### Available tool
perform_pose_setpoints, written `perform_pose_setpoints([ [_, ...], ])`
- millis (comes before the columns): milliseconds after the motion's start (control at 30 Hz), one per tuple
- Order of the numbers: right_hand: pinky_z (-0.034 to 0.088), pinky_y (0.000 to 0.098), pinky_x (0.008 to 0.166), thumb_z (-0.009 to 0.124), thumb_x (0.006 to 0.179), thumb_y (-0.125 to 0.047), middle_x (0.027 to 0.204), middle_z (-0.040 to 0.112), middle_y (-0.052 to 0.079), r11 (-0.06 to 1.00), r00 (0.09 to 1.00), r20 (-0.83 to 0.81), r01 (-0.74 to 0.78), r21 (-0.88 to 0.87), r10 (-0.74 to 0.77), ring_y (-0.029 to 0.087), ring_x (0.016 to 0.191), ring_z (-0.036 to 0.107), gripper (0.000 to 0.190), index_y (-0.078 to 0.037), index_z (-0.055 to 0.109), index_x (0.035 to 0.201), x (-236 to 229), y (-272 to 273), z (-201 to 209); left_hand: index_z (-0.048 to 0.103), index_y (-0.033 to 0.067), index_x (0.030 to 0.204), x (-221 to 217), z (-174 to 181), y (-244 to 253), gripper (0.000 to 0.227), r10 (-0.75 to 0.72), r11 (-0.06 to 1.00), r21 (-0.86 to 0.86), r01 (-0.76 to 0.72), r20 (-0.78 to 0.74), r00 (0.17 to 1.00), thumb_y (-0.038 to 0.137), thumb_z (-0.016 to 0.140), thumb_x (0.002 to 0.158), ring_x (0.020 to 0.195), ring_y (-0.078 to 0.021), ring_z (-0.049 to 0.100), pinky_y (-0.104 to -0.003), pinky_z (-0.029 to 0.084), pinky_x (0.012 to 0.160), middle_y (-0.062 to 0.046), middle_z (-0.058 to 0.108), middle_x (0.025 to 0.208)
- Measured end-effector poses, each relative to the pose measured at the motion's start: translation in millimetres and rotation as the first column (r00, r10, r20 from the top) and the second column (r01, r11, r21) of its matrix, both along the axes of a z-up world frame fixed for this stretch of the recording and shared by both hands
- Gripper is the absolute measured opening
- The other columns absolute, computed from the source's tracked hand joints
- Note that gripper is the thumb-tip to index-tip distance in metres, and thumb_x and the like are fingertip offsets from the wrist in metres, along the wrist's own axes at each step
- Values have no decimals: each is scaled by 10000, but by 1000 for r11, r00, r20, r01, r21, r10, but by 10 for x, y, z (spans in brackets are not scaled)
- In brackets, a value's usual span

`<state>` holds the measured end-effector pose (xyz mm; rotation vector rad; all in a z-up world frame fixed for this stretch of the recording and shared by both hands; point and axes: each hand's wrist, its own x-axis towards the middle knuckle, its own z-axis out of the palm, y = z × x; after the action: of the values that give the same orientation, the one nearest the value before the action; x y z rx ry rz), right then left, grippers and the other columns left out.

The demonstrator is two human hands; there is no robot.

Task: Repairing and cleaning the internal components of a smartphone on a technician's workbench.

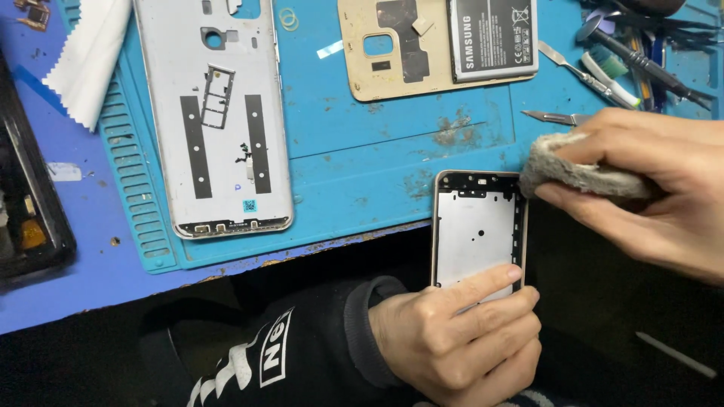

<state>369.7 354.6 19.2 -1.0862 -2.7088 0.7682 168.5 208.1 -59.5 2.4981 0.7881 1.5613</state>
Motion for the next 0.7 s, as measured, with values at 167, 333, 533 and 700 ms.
perform_pose_setpoints([
  [167,591,273,633,820,789,-82,925,751,74,995,993,92,-79,55,74,159,768,754,271,-29,739,1042,-189,58,27,686,-3,953,-20,-5,-16,84,5,1000,2,-5,-2,1000,71,649,939,1099,-294,674,-450,570,1083,-162,679,1073],
  [333,553,300,572,827,768,-125,920,728,36,941,950,231,-258,217,208,181,688,710,319,-66,754,1073,-204,104,35,687,-3,936,-12,-1,-11,78,3,1000,19,-3,23,1000,68,659,919,1109,-303,676,-453,574,1065,-162,677,1063],
  [533,485,329,486,790,780,-141,827,679,-8,777,871,336,-478,410,358,185,652,685,278,-92,736,1048,-365,107,98,692,-22,930,-29,13,-11,92,-9,999,32,8,23,1000,62,667,903,1068,-317,692,-474,589,1059,-172,672,1040],
  [700,458,338,462,783,791,-130,863,680,12,749,880,248,-475,463,405,196,639,670,243,-73,713,1016,-660,42,85,693,-30,910,-22,43,-34,109,-18,1000,26,17,45,999,76,690,883,1053,-321,702,-463,594,1022,-174,678,1016],
])
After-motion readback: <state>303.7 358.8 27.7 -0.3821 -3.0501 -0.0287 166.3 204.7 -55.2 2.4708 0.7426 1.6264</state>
